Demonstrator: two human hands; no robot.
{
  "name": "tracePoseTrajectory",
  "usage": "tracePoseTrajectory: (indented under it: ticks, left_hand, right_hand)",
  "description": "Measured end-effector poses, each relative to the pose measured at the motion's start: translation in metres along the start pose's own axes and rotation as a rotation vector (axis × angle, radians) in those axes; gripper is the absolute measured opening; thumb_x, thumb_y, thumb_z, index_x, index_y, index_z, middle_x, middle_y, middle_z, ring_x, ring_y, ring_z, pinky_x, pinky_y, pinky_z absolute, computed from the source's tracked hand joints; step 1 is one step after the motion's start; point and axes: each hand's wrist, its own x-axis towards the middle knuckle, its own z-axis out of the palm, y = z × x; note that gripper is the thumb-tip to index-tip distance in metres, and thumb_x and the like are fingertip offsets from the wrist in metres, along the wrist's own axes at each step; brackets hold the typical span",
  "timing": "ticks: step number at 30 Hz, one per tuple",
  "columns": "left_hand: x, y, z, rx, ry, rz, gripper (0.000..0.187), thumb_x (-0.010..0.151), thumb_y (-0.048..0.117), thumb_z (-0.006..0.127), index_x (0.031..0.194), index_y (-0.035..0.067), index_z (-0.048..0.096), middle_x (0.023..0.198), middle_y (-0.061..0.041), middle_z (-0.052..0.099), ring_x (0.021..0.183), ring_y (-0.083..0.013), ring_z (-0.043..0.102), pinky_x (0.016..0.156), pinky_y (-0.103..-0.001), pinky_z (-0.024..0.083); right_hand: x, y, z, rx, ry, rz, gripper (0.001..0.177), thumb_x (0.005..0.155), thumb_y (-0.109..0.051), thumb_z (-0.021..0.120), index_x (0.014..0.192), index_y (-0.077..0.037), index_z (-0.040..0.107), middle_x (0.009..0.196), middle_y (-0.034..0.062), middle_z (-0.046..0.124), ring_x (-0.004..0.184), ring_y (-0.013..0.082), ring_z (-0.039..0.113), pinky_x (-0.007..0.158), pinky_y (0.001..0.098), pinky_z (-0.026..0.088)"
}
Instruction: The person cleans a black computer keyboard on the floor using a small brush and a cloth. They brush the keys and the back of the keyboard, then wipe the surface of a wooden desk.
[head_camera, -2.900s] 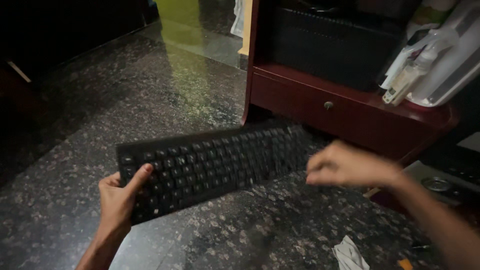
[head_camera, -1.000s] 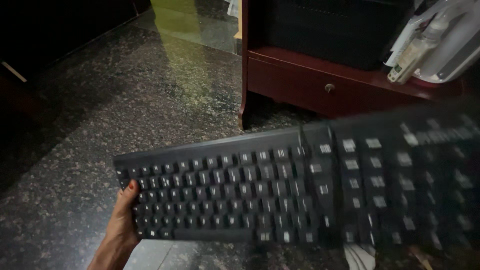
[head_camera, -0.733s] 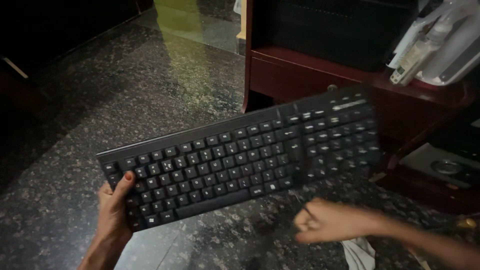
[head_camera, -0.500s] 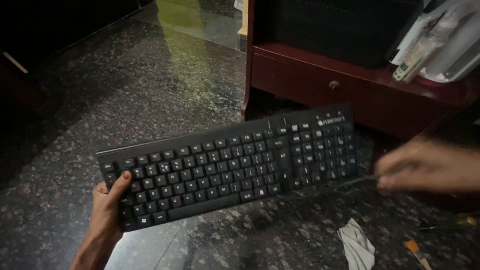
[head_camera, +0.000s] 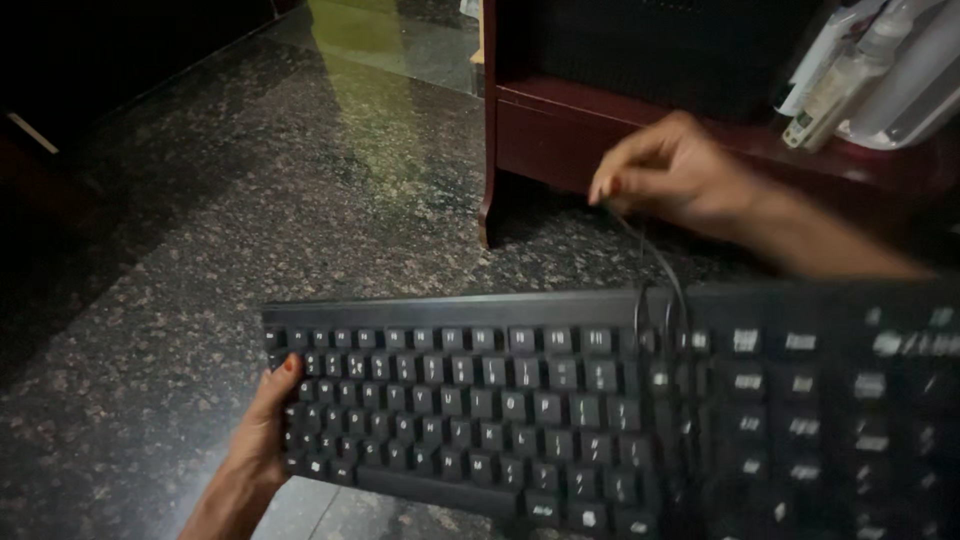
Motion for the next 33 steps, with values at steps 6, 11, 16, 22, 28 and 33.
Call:
tracePoseTrajectory:
  ticks: [6, 11, 16, 22, 28, 33]
  left_hand:
    - [-0.007, 0.010, 0.031, -0.077, 0.106, 0.038, 0.053, 0.083, 0.053, 0.067, 0.118, 0.014, 0.065, 0.101, -0.004, 0.074, 0.082, -0.0171, 0.074, 0.069, -0.039, 0.063]
    - [-0.008, 0.015, 0.031, -0.006, 0.115, 0.134, 0.044, 0.087, 0.043, 0.071, 0.111, 0.007, 0.067, 0.094, -0.008, 0.076, 0.073, -0.0186, 0.074, 0.065, -0.038, 0.064]
    - [-0.005, 0.000, 0.041, 0.018, 0.097, 0.055, 0.034, 0.086, 0.035, 0.072, 0.104, 0.006, 0.069, 0.087, -0.010, 0.077, 0.068, -0.0210, 0.074, 0.061, -0.039, 0.063]
    - [-0.004, -0.009, 0.051, 0.043, 0.032, -0.044, 0.037, 0.088, 0.037, 0.071, 0.102, 0.004, 0.071, 0.085, -0.013, 0.077, 0.066, -0.0226, 0.074, 0.059, -0.039, 0.062]
    - [-0.014, 0.000, 0.060, -0.051, 0.076, -0.140, 0.048, 0.087, 0.047, 0.064, 0.115, 0.008, 0.071, 0.098, -0.010, 0.079, 0.079, -0.0226, 0.076, 0.071, -0.041, 0.062]
    - [-0.015, -0.007, 0.066, -0.103, 0.139, -0.233, 0.054, 0.088, 0.051, 0.062, 0.124, 0.013, 0.070, 0.105, -0.010, 0.078, 0.085, -0.0235, 0.075, 0.075, -0.044, 0.061]
  right_hand:
    - [-0.097, 0.114, 0.115, 0.236, -0.017, 0.651, 0.029, 0.109, -0.024, 0.054, 0.129, -0.006, 0.065, 0.093, 0.0062, 0.065, 0.078, 0.0135, 0.059, 0.069, 0.0296, 0.050]
    - [-0.138, 0.060, 0.135, 0.138, -0.174, 0.572, 0.036, 0.108, -0.020, 0.051, 0.138, -0.007, 0.067, 0.075, 0.0122, 0.063, 0.060, 0.0179, 0.054, 0.055, 0.0293, 0.047]
    - [-0.133, -0.024, 0.107, -0.715, -0.296, 0.678, 0.029, 0.097, -0.030, 0.058, 0.115, -0.016, 0.076, 0.082, -0.0039, 0.072, 0.063, 0.0064, 0.066, 0.060, 0.0227, 0.054]
    - [-0.079, -0.025, 0.069, -0.597, -0.311, -0.016, 0.022, 0.078, -0.026, 0.081, 0.098, -0.016, 0.084, 0.084, -0.0009, 0.079, 0.076, 0.0134, 0.069, 0.082, 0.0389, 0.047]
    - [-0.064, -0.020, 0.066, -0.719, 0.078, -0.377, 0.021, 0.078, -0.023, 0.081, 0.099, -0.021, 0.084, 0.102, 0.0032, 0.072, 0.101, 0.0235, 0.064, 0.098, 0.0401, 0.045]
    - [-0.089, 0.010, 0.103, -1.248, 0.416, -0.694, 0.022, 0.092, -0.009, 0.073, 0.111, -0.016, 0.080, 0.112, 0.0046, 0.072, 0.113, 0.0219, 0.068, 0.098, 0.0404, 0.054]
